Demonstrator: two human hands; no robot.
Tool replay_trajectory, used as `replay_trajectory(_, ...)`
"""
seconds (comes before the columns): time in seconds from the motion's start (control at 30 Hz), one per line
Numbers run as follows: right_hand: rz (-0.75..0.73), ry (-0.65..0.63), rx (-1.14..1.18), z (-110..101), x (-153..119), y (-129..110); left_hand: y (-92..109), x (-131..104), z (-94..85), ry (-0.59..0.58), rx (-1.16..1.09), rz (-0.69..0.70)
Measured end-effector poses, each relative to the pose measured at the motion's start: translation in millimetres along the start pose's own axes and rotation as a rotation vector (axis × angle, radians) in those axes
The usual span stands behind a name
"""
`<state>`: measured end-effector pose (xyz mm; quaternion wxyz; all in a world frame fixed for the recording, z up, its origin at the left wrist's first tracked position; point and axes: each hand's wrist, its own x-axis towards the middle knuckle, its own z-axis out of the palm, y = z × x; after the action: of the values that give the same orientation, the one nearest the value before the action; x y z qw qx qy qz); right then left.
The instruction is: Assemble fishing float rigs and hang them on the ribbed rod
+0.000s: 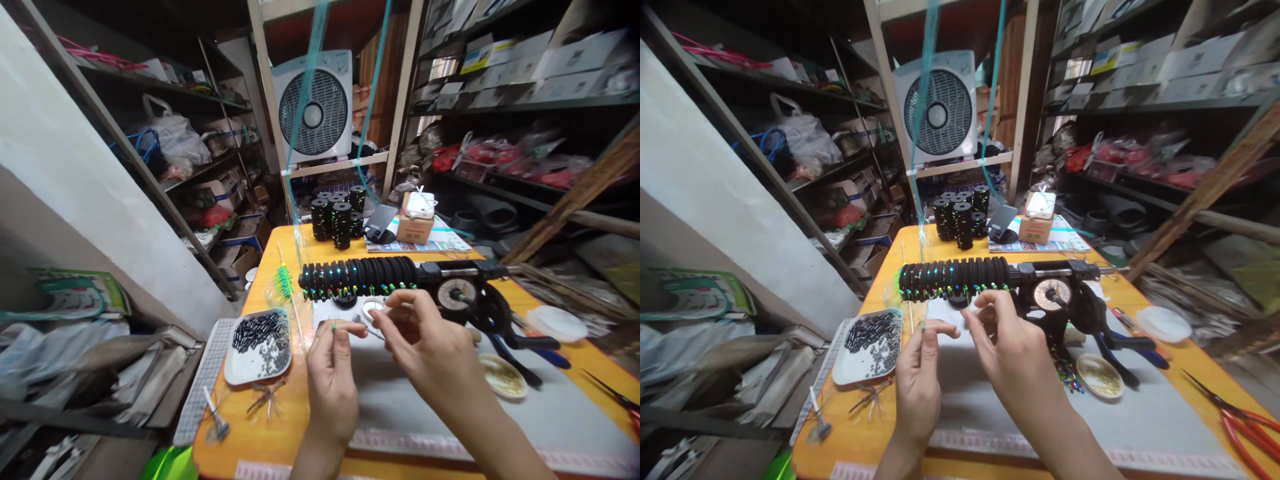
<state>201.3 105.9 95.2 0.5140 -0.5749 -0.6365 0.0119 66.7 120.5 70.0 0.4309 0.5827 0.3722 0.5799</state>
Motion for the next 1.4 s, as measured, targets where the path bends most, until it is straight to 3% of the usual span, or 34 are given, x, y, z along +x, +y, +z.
replay_trajectory(0.17, -0.032, -0.038, -0.054, -15, -16, 5, 5, 9, 5.5, -0.166, 0.027, -0.094)
replay_trajectory(0.3, 0.055, -0.011, -0.071, -26, -22, 11, 9, 17, 13.6, -0.225, 0.062, -0.108)
replay_trajectory(0.63, 0.094, -0.037, -0.023, -31, -29, 22, 15, 30, 26.3, -0.221, 0.136, -0.132)
replay_trajectory(0.8, 0.116, -0.038, -0.015, -30, -34, 23, 7, 33, 28.9, -0.232, 0.163, -0.160)
replay_trajectory(0.93, -0.032, 0.018, -0.090, -37, -27, 26, -7, 18, 22.0, -0.196, 0.209, -0.168)
replay_trajectory(1.03, -0.195, 0.104, -0.210, -49, -7, 30, -18, 0, 12.5, -0.039, 0.246, -0.142)
replay_trajectory(1.1, -0.327, 0.078, -0.282, -56, 11, 32, -25, -9, 7.7, 0.090, 0.235, -0.135)
replay_trajectory(1.17, -0.448, -0.018, -0.343, -59, 28, 35, -29, -8, 7.1, 0.145, 0.165, -0.146)
replay_trajectory(1.27, -0.574, -0.139, -0.397, -60, 44, 38, -30, 5, 17.0, 0.113, -0.086, -0.202)
replay_trajectory(1.4, -0.604, -0.148, -0.390, -57, 49, 38, -24, 21, 43.4, 0.027, -0.454, -0.244)
